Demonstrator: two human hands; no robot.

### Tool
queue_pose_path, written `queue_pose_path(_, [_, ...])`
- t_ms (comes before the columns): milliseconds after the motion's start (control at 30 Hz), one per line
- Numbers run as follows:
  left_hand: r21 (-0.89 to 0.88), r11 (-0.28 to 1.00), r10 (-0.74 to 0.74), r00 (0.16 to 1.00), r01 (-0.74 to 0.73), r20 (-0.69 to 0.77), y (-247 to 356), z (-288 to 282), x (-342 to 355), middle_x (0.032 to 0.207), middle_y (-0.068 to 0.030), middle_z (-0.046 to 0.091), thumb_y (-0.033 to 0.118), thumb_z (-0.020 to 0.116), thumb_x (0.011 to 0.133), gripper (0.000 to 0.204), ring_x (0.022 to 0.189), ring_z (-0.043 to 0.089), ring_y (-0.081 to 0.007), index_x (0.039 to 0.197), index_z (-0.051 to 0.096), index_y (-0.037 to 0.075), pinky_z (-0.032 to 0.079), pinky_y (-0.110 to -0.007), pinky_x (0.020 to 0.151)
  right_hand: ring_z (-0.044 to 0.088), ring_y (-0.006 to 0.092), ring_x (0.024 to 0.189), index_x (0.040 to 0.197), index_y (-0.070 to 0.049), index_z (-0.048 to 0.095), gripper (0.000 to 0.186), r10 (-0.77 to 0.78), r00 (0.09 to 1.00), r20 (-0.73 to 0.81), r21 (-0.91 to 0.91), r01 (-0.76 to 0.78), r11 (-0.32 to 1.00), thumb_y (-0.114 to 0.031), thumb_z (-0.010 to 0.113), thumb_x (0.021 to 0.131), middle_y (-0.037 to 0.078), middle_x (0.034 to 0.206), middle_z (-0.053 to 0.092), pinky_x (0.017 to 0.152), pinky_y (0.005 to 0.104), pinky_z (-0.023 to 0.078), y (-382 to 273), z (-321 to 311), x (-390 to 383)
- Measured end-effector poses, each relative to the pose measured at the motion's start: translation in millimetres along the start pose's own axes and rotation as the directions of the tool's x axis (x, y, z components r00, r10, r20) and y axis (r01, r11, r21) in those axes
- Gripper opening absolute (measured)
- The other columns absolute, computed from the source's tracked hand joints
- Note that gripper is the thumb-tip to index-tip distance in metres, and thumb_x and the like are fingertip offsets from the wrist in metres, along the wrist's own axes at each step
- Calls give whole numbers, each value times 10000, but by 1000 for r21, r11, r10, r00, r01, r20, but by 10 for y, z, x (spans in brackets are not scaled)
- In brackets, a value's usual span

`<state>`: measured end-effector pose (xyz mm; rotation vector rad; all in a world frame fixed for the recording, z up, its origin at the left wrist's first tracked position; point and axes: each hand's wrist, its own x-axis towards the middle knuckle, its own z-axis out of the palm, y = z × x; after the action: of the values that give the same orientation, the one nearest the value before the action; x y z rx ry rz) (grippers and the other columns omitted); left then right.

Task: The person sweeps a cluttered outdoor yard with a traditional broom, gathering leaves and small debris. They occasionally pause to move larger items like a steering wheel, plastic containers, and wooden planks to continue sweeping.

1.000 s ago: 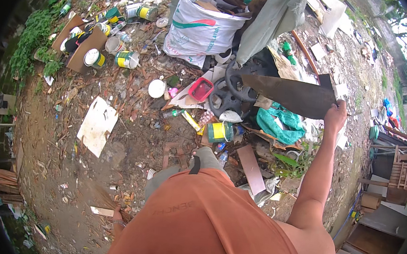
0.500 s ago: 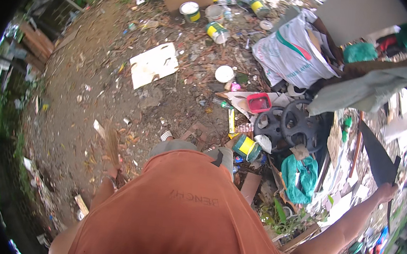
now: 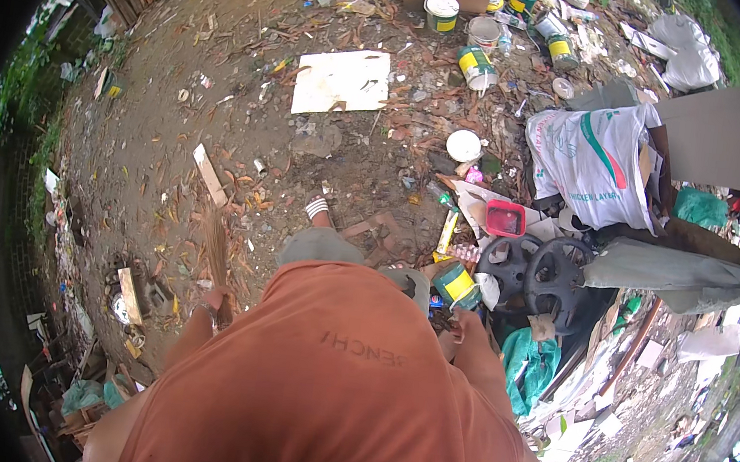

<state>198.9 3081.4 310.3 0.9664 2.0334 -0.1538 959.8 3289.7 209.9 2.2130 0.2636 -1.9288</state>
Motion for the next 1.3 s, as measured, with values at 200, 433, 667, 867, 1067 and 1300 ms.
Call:
queue_pose_path(200, [-239, 866, -411, 897, 439, 161, -374, 269, 271, 977, -143, 673, 413, 591, 885, 416, 917, 633, -272, 1044, 674, 37, 465, -408, 799, 654, 363, 890, 1315, -80, 582, 600, 129, 903, -410, 52, -118, 992, -506, 639, 896, 152, 1151, 618, 800, 619, 504, -302, 316, -396])
queue_pose_path(433, [-199, 935, -282, 955, 295, 93, -734, -504, 1577, 669, -52, 648, 365, 594, 907, 330, 582, 595, -162, 771, 658, 70, 451, -357, 562, 612, 207, 727, 1010, -105, 655, 243, -80, 752, -654, 100, 190, 977, -287, 652, 850, 49, 901, 619, 613, 448, 510, -1377, 9, -1443])
queue_pose_path(667, [-148, 923, -363, 931, 356, -25, -395, -1923, 2371, 973, -173, 725, 449, 602, 892, 537, 898, 694, -264, 1113, 699, -31, 517, -397, 792, 591, 247, 995, 1283, -192, 585, 420, -95, 845, -526, 251, 261, 932, -336, 653, 895, 95, 1184, 592, 751, 487, 476, -2567, 905, -1730])
queue_pose_path(867, [58, 984, -166, 986, 168, -27, 147, -2708, 2440, 1065, -249, 703, 452, 628, 891, 546, 965, 692, -365, 1117, 664, -44, 543, -474, 832, 579, 211, 885, 1171, -119, 622, 326, -179, 952, -248, 412, 270, 870, -323, 648, 917, 31, 1010, 608, 775, 432, 468, -4136, 1692, -963])
queue_pose_path(1067, [-723, 311, -638, 699, 617, 322, 736, -2651, 2261, 653, -119, 580, 188, 683, 916, 256, 505, 606, -241, 989, 559, -24, 530, -404, 410, 557, 183, 912, 1171, -173, 622, 226, -266, 961, 76, 523, 189, 831, -288, 594, 979, 15, 1097, 634, 851, 420, 452, -6348, 2967, 576])
queue_pose_path(1300, [-646, 70, -786, 440, 760, 433, 1394, -2058, 1851, 601, -89, 579, 144, 704, 880, 195, 439, 574, -221, 918, 561, 17, 505, -377, 399, 576, 218, 939, 1293, -88, 518, 326, -162, 968, 194, 564, 25, 826, -270, 537, 1023, 49, 1194, 621, 849, 429, 480, -8173, 4560, 2846])
